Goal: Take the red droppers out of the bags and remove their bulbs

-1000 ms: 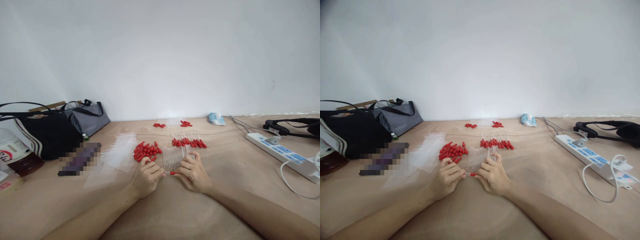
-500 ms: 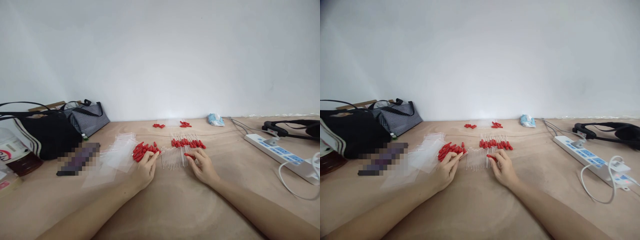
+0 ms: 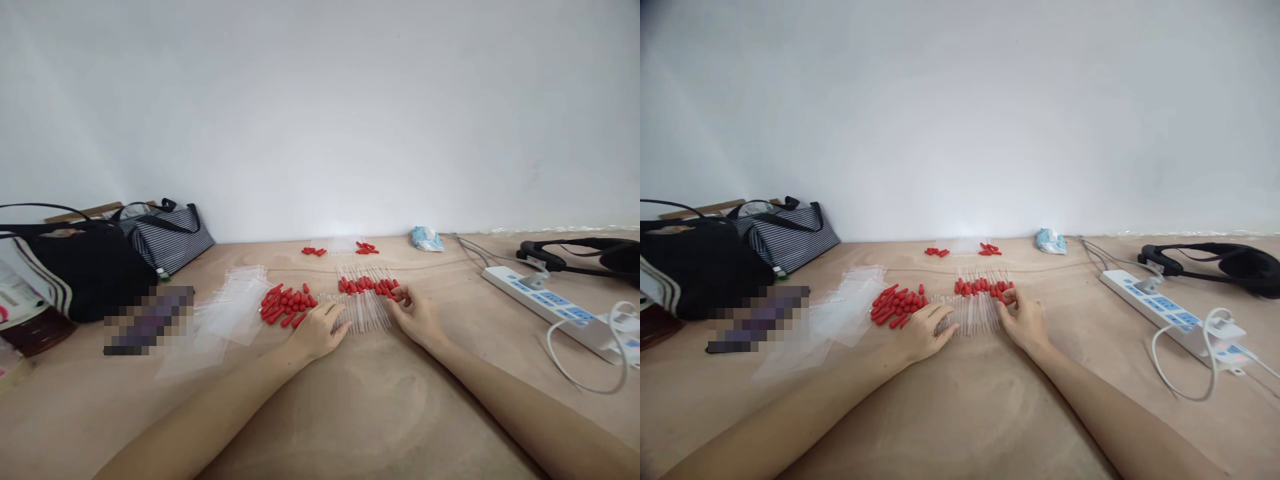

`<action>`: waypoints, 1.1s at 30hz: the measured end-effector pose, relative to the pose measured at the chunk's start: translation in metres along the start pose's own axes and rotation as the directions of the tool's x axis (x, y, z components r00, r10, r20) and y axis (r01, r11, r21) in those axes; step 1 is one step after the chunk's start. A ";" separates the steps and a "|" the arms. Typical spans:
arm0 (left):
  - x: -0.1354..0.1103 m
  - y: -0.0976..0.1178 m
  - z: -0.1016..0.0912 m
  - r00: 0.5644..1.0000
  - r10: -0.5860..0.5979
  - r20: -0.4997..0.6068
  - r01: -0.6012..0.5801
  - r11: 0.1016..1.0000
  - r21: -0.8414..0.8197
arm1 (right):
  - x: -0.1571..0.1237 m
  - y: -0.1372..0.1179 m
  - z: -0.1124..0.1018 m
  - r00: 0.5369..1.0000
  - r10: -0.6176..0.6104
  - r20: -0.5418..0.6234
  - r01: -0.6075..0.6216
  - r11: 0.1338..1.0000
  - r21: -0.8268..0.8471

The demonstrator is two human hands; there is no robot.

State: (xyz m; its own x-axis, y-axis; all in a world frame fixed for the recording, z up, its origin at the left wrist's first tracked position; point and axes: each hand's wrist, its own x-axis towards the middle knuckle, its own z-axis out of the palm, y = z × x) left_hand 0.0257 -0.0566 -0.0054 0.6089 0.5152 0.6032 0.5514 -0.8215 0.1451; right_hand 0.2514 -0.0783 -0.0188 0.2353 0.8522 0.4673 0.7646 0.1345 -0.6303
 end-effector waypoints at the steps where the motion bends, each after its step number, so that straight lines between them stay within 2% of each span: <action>1: -0.001 0.001 -0.001 1.000 0.003 -0.001 -0.003 1.000 -0.017 | 0.000 -0.002 -0.001 1.000 0.004 0.009 -0.004 0.999 -0.039; 5: -0.002 0.002 -0.007 1.000 0.012 0.014 -0.012 0.998 -0.055 | -0.002 -0.007 -0.004 0.998 0.040 0.050 -0.030 0.983 -0.180; 10: -0.009 -0.001 -0.019 0.999 -0.042 0.024 0.042 0.999 0.004 | -0.002 -0.009 -0.005 0.989 0.072 0.129 -0.042 0.973 -0.225; 12: -0.014 -0.003 -0.024 0.998 -0.059 0.019 0.058 0.998 0.027 | 0.001 -0.008 -0.006 0.991 0.069 0.118 -0.039 0.971 -0.234; 18: -0.023 -0.006 -0.030 0.997 -0.075 0.029 0.073 0.995 0.061 | 0.029 0.001 -0.006 0.999 0.017 -0.043 -0.033 0.918 -0.396; 25: -0.021 -0.007 -0.029 0.996 -0.083 0.031 0.081 0.994 0.067 | 0.047 0.011 0.012 0.998 -0.057 0.019 0.059 0.873 -0.484; 28: -0.021 -0.008 -0.029 0.997 -0.069 0.021 0.068 0.996 0.065 | 0.047 0.011 0.017 0.997 -0.060 -0.054 0.028 0.883 -0.468; 31: -0.022 -0.008 -0.029 0.998 -0.060 -0.005 0.060 0.995 0.080 | 0.042 0.007 0.014 0.977 -0.072 -0.203 -0.014 0.919 -0.395; 33: -0.022 -0.009 -0.029 0.998 -0.059 -0.034 0.062 0.993 0.101 | 0.033 0.003 0.009 0.959 -0.125 -0.253 0.040 0.948 -0.317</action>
State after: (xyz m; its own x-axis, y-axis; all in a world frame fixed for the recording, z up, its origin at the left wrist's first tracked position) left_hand -0.0096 -0.0674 0.0026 0.5556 0.5543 0.6197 0.6431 -0.7589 0.1022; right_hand 0.2564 -0.0452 -0.0104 0.2820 0.6731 0.6837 0.9240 0.0013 -0.3824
